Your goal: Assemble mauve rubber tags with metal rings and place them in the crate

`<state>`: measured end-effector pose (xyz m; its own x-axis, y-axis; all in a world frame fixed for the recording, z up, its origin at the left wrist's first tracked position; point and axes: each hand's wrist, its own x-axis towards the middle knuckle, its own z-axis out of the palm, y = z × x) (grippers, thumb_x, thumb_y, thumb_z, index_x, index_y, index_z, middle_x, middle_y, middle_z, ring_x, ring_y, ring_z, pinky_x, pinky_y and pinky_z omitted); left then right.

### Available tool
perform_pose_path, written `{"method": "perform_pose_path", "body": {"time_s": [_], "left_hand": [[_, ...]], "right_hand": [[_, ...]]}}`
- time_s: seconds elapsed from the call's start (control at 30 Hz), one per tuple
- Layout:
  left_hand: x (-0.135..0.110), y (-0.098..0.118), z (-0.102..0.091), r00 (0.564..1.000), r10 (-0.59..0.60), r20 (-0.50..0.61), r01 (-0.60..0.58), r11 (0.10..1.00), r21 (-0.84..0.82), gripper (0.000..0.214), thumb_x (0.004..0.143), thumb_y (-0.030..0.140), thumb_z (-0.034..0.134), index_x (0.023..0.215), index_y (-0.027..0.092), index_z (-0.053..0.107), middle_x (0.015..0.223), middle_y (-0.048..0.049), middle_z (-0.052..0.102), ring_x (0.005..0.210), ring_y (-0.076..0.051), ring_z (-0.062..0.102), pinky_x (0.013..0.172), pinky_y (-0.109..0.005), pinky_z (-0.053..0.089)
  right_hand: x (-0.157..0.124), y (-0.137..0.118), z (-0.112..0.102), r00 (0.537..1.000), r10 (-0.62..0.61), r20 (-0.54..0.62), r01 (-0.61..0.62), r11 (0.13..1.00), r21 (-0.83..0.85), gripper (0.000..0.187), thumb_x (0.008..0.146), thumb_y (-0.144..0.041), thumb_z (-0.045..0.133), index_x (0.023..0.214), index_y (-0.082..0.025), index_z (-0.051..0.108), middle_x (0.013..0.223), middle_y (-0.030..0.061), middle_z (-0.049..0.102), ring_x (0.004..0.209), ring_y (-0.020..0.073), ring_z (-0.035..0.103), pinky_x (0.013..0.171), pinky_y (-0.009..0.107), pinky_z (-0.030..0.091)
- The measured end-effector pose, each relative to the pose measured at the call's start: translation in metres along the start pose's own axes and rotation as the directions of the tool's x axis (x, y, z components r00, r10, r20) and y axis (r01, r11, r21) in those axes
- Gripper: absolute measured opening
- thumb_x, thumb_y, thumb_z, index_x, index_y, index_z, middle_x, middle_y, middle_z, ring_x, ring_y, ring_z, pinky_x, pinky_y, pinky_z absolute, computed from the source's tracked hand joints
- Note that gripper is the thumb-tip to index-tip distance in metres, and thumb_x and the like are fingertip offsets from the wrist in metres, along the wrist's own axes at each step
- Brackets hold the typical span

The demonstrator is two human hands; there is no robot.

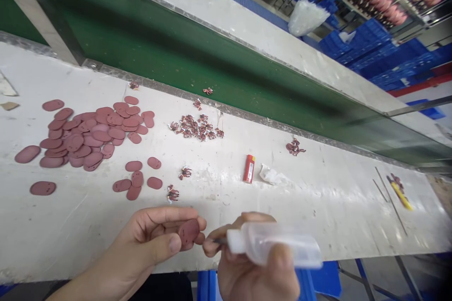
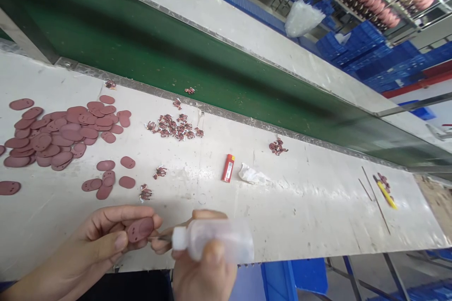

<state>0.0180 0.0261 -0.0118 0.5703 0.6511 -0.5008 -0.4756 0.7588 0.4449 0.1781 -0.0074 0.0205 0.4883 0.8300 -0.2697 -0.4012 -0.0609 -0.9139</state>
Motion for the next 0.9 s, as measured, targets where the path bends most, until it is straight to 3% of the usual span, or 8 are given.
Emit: {"method": "perform_pose_path", "body": {"time_s": [0.07, 0.17, 0.33, 0.5, 0.57, 0.67, 0.73, 0.9], "left_hand": [[0.000, 0.000, -0.001, 1.000, 0.000, -0.014, 0.000, 1.000, 0.005, 0.034, 0.075, 0.042, 0.090, 0.105, 0.027, 0.084, 0.109, -0.0055, 0.084, 0.100, -0.021, 0.074, 0.093, -0.027, 0.056], [0.000, 0.002, 0.000, 0.999, -0.014, -0.039, 0.015, 1.000, 0.003, 0.035, 0.074, 0.043, 0.090, 0.105, 0.027, 0.084, 0.112, -0.0062, 0.084, 0.103, -0.020, 0.074, 0.093, -0.024, 0.057], [0.000, 0.004, -0.003, 0.993, -0.022, -0.120, 0.018, 0.999, -0.032, 0.031, 0.076, 0.040, 0.089, 0.104, 0.027, 0.084, 0.109, -0.0052, 0.084, 0.103, -0.020, 0.076, 0.091, -0.021, 0.059], [0.000, 0.005, -0.015, 0.981, 0.005, -0.195, -0.013, 0.999, -0.040, 0.031, 0.074, 0.038, 0.090, 0.102, 0.026, 0.085, 0.111, -0.0077, 0.084, 0.101, -0.022, 0.078, 0.088, -0.020, 0.061], [0.001, 0.007, -0.018, 0.973, 0.004, -0.231, -0.017, 0.998, -0.053, 0.032, 0.071, 0.038, 0.092, 0.100, 0.026, 0.085, 0.109, -0.0076, 0.085, 0.099, -0.022, 0.078, 0.086, -0.019, 0.062], [0.001, 0.012, -0.018, 0.962, 0.005, -0.274, -0.024, 0.997, -0.067, 0.039, 0.062, 0.041, 0.097, 0.096, 0.025, 0.086, 0.103, -0.0077, 0.086, 0.094, -0.024, 0.079, 0.081, -0.019, 0.063], [0.001, 0.014, -0.016, 0.958, 0.002, -0.287, -0.024, 0.997, -0.074, 0.043, 0.057, 0.043, 0.099, 0.093, 0.024, 0.087, 0.100, -0.0070, 0.086, 0.091, -0.024, 0.080, 0.079, -0.020, 0.064], [-0.006, 0.014, -0.011, 0.960, 0.016, -0.281, -0.038, 0.997, -0.073, 0.045, 0.049, 0.044, 0.102, 0.088, 0.025, 0.087, 0.096, -0.0060, 0.086, 0.086, -0.022, 0.080, 0.074, -0.019, 0.065]], "right_hand": [[0.019, 0.003, -0.006, 0.974, 0.219, 0.052, -0.225, 0.956, 0.190, 0.045, 0.087, -0.063, 0.070, 0.096, -0.019, 0.071, 0.051, -0.0057, 0.058, 0.045, 0.0138, 0.063, 0.044, 0.022, 0.053], [0.044, 0.016, -0.014, 0.851, 0.487, 0.196, -0.522, 0.749, 0.407, 0.043, 0.096, -0.057, 0.061, 0.095, -0.014, 0.068, 0.051, -0.0112, 0.046, 0.039, 0.0033, 0.043, 0.038, 0.009, 0.039], [0.058, 0.044, -0.026, 0.834, 0.484, 0.266, -0.550, 0.682, 0.483, 0.038, 0.095, -0.054, 0.064, 0.098, -0.016, 0.066, 0.058, -0.0134, 0.038, 0.043, -0.0013, 0.036, 0.041, -0.001, 0.026], [0.033, 0.025, -0.043, 0.801, 0.466, 0.375, -0.596, 0.668, 0.445, 0.069, 0.097, -0.073, 0.040, 0.095, -0.011, 0.070, 0.052, -0.0142, 0.032, 0.032, -0.0001, 0.015, 0.029, 0.006, 0.018], [0.029, 0.001, -0.051, 0.826, 0.345, 0.446, -0.526, 0.757, 0.388, 0.075, 0.095, -0.080, 0.030, 0.080, -0.017, 0.068, 0.045, -0.0153, 0.026, 0.026, 0.0008, 0.007, 0.025, 0.010, 0.016], [0.057, -0.035, -0.056, 0.934, 0.067, 0.352, -0.063, 0.998, -0.023, 0.062, 0.096, -0.073, 0.040, 0.063, -0.023, 0.056, 0.040, -0.0142, 0.023, 0.021, 0.0034, 0.012, 0.022, 0.015, 0.017], [0.099, -0.050, -0.048, 0.965, -0.140, 0.223, 0.223, 0.885, -0.409, 0.052, 0.093, -0.062, 0.057, 0.060, -0.023, 0.051, 0.045, -0.0099, 0.035, 0.030, 0.0059, 0.028, 0.028, 0.018, 0.026], [0.232, -0.052, 0.010, 0.908, -0.258, 0.329, 0.417, 0.630, -0.655, 0.023, 0.102, -0.035, 0.059, 0.098, -0.015, 0.071, 0.090, 0.0015, 0.070, 0.077, 0.0152, 0.068, 0.068, 0.028, 0.057]]}}
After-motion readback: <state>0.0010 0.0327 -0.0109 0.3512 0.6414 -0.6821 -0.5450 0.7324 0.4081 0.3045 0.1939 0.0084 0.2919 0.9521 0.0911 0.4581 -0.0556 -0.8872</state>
